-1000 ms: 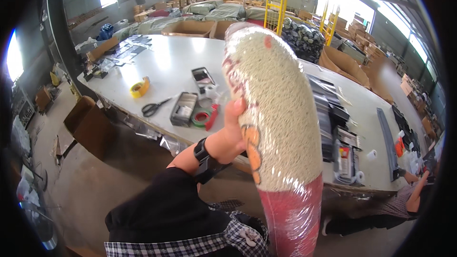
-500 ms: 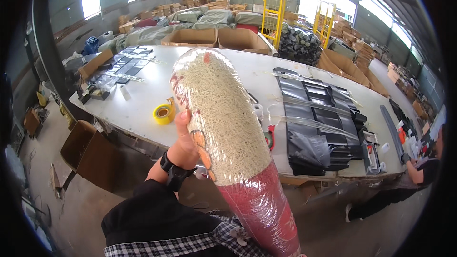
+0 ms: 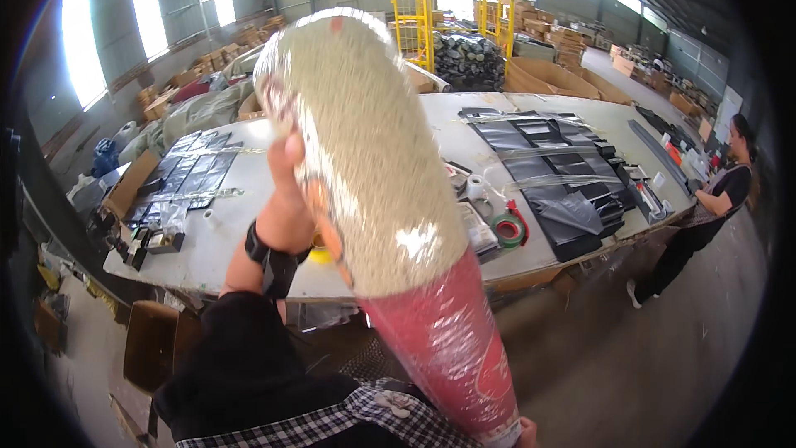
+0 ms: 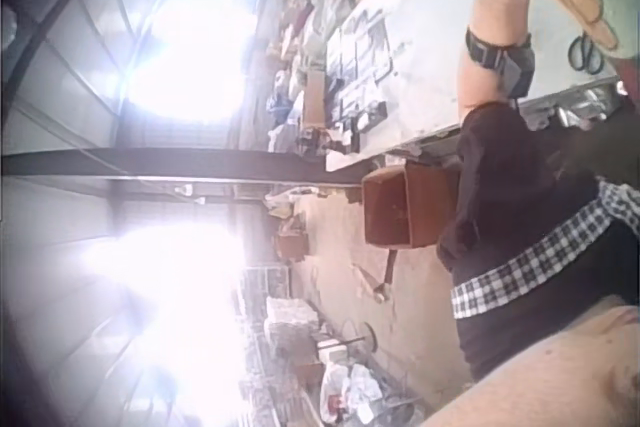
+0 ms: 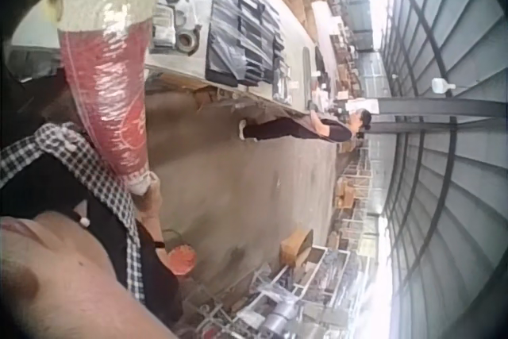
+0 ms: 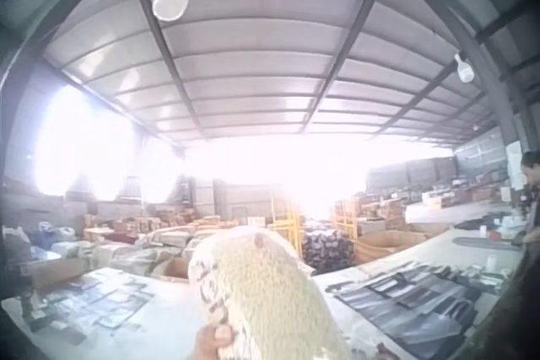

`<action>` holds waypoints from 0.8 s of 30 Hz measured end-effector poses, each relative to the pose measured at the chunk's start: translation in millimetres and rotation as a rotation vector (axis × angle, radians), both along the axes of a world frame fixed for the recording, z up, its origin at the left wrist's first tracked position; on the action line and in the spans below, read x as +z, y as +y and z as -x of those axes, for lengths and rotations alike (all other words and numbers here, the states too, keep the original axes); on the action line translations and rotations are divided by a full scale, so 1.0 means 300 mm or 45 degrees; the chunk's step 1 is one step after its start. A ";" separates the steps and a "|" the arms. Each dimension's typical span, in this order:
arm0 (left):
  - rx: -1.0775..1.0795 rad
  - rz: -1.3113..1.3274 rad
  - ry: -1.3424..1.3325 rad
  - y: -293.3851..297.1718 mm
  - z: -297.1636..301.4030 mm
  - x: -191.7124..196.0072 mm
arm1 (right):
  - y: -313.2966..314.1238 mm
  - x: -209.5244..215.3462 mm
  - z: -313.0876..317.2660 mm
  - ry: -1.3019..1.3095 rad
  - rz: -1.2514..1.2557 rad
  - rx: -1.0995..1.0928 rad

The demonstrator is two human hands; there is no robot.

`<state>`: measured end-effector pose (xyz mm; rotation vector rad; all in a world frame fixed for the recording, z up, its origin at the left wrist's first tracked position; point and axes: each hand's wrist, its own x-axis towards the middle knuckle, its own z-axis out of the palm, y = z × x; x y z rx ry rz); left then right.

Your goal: The recorder packages a long cylindrical fabric product in plastic film, cuts the film with scissors, and seals the ends with tape.

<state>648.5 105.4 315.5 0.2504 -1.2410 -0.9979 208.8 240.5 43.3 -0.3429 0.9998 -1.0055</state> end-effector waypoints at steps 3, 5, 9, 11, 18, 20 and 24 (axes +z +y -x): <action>-0.081 0.148 -0.127 -0.113 -0.217 0.113 | 0.029 0.074 -0.317 1.495 0.857 0.423; -0.062 0.192 -0.151 -0.189 -0.434 0.185 | 0.004 0.096 -0.595 1.695 1.106 0.313; -0.052 -0.116 -0.111 -0.378 -0.934 0.206 | -0.031 0.080 -1.043 1.538 1.081 0.426; 0.141 -0.449 -0.046 -0.438 -1.177 0.053 | -0.054 0.160 -1.251 1.537 1.101 0.622; 0.880 -0.945 -0.774 0.270 -1.287 -1.371 | -0.064 0.160 -1.615 1.549 1.045 1.215; 0.770 -1.450 -0.796 0.469 -1.124 -1.212 | -0.087 0.084 -1.575 1.477 0.900 1.191; 0.334 -1.186 -1.385 0.719 -1.053 -1.131 | -0.049 -0.022 -1.522 0.946 0.753 1.147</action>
